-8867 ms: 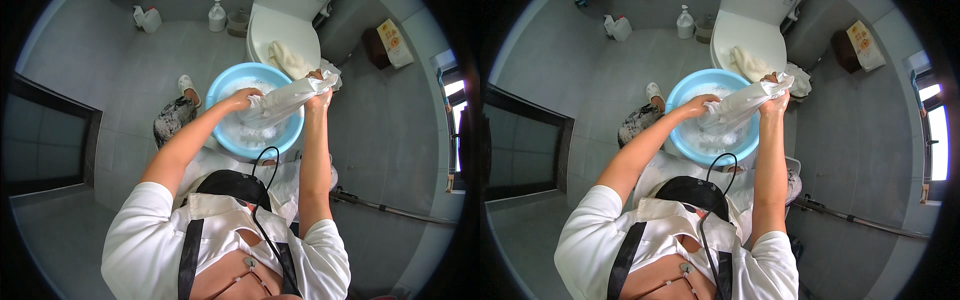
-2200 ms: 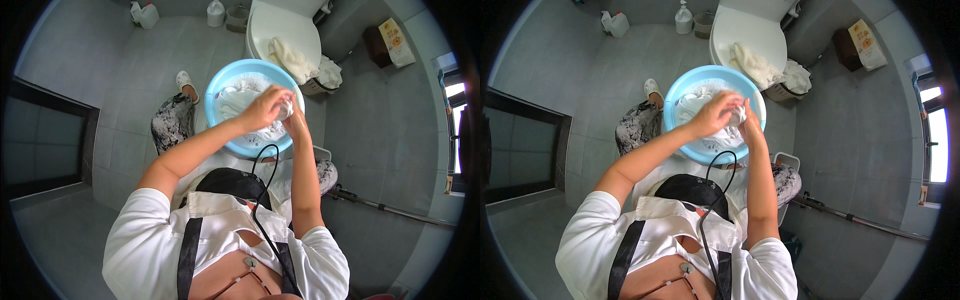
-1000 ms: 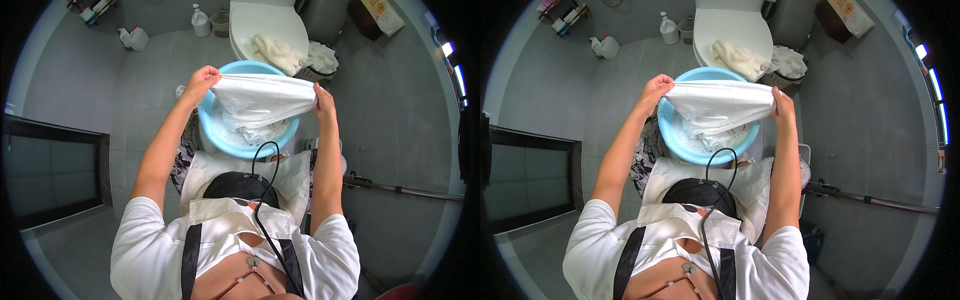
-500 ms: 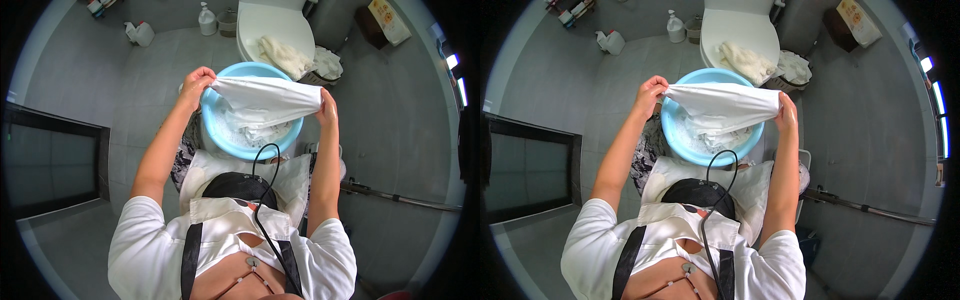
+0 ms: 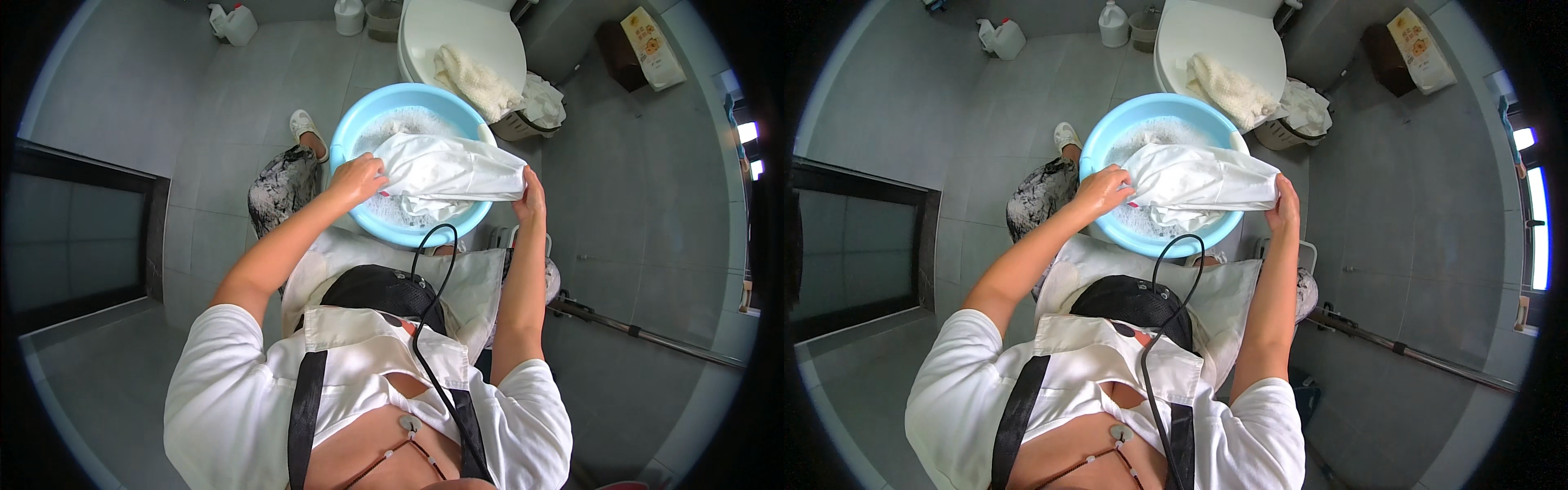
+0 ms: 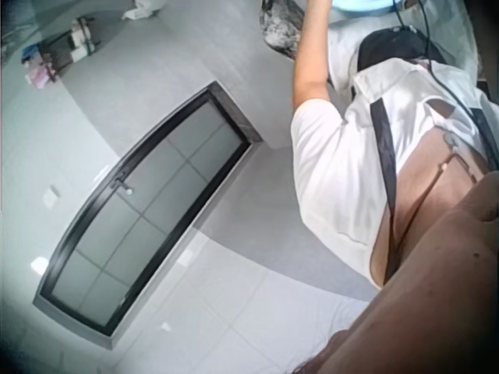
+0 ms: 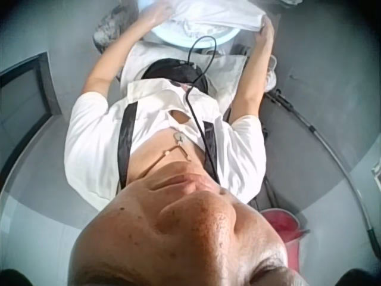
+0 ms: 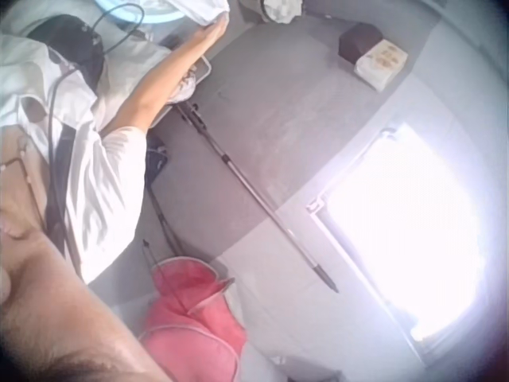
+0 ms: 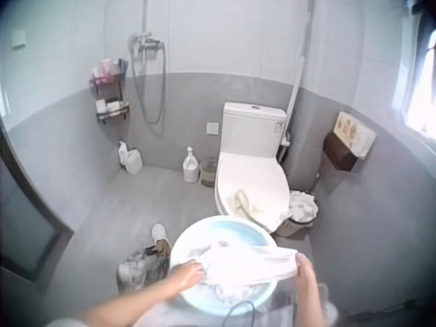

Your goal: The person washes a white garment in a blue basin filled with soapy water by hand, scrubbing the fabric against itself and lifting it to check.

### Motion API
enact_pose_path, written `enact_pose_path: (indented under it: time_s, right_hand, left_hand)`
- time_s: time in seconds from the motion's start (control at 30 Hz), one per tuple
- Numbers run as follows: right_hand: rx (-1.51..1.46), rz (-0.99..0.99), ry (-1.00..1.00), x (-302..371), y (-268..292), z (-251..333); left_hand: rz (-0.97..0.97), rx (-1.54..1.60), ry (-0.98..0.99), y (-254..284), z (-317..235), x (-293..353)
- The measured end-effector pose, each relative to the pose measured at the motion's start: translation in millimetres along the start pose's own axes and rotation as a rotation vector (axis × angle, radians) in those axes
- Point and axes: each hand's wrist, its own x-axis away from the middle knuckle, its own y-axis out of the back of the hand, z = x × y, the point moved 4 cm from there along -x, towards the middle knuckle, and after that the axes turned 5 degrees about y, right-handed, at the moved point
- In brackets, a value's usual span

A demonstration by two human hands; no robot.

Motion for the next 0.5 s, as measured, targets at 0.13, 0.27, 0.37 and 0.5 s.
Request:
enact_pose_path:
  time_s: [0.13,0.27,0.37,0.5]
  right_hand:
    - [0.001,0.000,-0.005,0.4,-2.7,0.1]
    - [0.012,-0.032,0.005,3.7,-4.5,3.8]
    - [0.149,-0.068,0.135,-0.6,3.3,12.2]
    - [0.387,-0.131,0.257,28.2,-44.3,48.6]
  left_hand:
    - [-0.036,-0.146,0.025,-9.2,-12.2,3.7]
    - [0.028,-0.264,-0.126,-31.0,-7.6,2.0]
    - [0.046,-0.055,-0.086,-7.2,-7.4,-12.9]
    - [0.055,0.783,0.016,35.7,24.4,-42.5]
